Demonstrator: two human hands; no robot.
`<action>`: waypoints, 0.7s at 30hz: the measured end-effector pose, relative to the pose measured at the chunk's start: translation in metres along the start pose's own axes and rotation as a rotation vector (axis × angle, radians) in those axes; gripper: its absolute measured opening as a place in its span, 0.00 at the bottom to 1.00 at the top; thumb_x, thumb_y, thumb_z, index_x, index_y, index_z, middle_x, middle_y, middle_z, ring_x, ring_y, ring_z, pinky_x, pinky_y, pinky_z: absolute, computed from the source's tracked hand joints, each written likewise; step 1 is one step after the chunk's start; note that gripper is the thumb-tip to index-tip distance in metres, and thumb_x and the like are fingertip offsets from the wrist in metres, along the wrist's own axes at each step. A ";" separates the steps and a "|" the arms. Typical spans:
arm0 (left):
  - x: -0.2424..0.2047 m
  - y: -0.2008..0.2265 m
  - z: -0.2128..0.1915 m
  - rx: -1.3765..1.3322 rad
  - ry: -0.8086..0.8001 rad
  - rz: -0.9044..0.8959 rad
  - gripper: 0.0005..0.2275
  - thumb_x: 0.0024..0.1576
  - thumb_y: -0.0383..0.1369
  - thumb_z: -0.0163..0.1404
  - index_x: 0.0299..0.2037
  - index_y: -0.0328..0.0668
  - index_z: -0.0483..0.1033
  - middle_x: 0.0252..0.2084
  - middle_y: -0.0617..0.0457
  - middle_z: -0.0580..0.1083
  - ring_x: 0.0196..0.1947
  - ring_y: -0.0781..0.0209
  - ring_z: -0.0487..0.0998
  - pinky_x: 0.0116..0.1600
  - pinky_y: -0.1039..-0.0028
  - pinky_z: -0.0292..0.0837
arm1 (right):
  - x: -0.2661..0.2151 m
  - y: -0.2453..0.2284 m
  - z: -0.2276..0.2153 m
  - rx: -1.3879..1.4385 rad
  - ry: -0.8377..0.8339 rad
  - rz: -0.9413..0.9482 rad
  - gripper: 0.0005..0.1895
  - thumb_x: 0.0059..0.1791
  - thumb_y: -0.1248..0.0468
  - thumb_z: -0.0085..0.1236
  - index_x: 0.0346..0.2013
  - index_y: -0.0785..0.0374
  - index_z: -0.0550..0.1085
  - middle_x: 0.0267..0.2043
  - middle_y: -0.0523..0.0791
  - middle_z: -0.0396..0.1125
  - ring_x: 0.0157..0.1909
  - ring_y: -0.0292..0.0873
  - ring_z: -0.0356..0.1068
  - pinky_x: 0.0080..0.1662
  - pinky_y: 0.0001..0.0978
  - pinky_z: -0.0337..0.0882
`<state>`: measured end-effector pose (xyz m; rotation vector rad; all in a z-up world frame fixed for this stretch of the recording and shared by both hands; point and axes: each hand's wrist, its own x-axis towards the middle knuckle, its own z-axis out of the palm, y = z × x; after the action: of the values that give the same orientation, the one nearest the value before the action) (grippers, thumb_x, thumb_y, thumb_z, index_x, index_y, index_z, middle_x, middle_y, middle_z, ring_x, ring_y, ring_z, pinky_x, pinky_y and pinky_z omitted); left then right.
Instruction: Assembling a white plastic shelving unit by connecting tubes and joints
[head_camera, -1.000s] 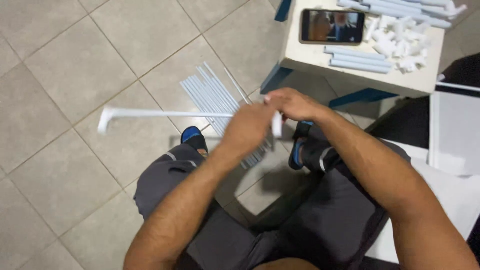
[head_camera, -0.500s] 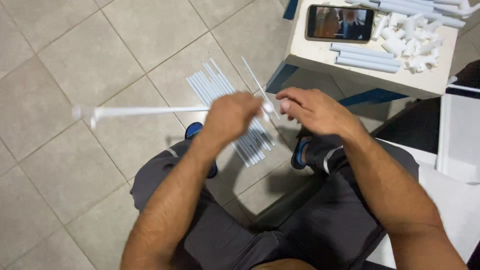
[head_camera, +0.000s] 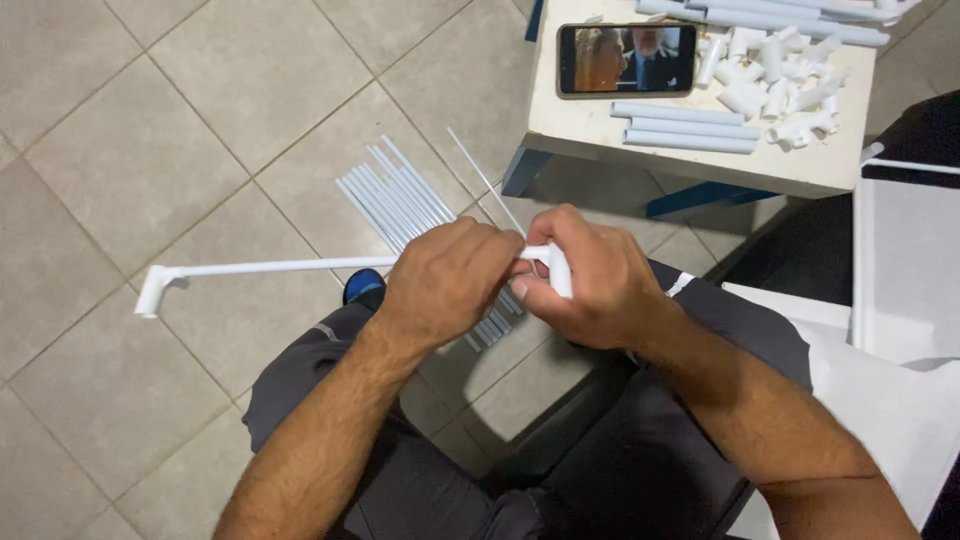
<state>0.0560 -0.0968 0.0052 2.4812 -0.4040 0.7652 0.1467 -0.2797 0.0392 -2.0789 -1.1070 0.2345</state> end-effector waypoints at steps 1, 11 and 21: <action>0.005 0.004 0.000 -0.004 0.000 0.002 0.10 0.67 0.39 0.44 0.35 0.48 0.73 0.24 0.57 0.66 0.27 0.56 0.74 0.32 0.69 0.72 | 0.000 0.002 0.000 -0.002 0.001 0.003 0.16 0.44 0.54 0.64 0.39 0.56 0.69 0.20 0.46 0.68 0.25 0.58 0.72 0.29 0.47 0.70; 0.023 0.017 -0.006 -0.092 -0.081 -0.059 0.13 0.66 0.39 0.44 0.32 0.43 0.71 0.20 0.50 0.66 0.23 0.48 0.75 0.27 0.63 0.72 | 0.004 0.017 -0.015 -0.063 0.143 -0.398 0.12 0.50 0.53 0.55 0.38 0.58 0.73 0.23 0.42 0.67 0.24 0.51 0.70 0.31 0.42 0.71; 0.032 0.025 -0.026 -0.424 -0.415 -0.485 0.15 0.65 0.41 0.43 0.30 0.42 0.73 0.23 0.39 0.76 0.28 0.28 0.78 0.33 0.48 0.72 | 0.011 0.029 -0.017 -0.167 0.193 -0.770 0.13 0.54 0.55 0.46 0.36 0.60 0.72 0.26 0.44 0.62 0.23 0.47 0.65 0.27 0.37 0.66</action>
<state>0.0598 -0.1071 0.0518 2.1810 -0.0779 -0.0355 0.1805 -0.2901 0.0331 -1.6128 -1.7419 -0.4349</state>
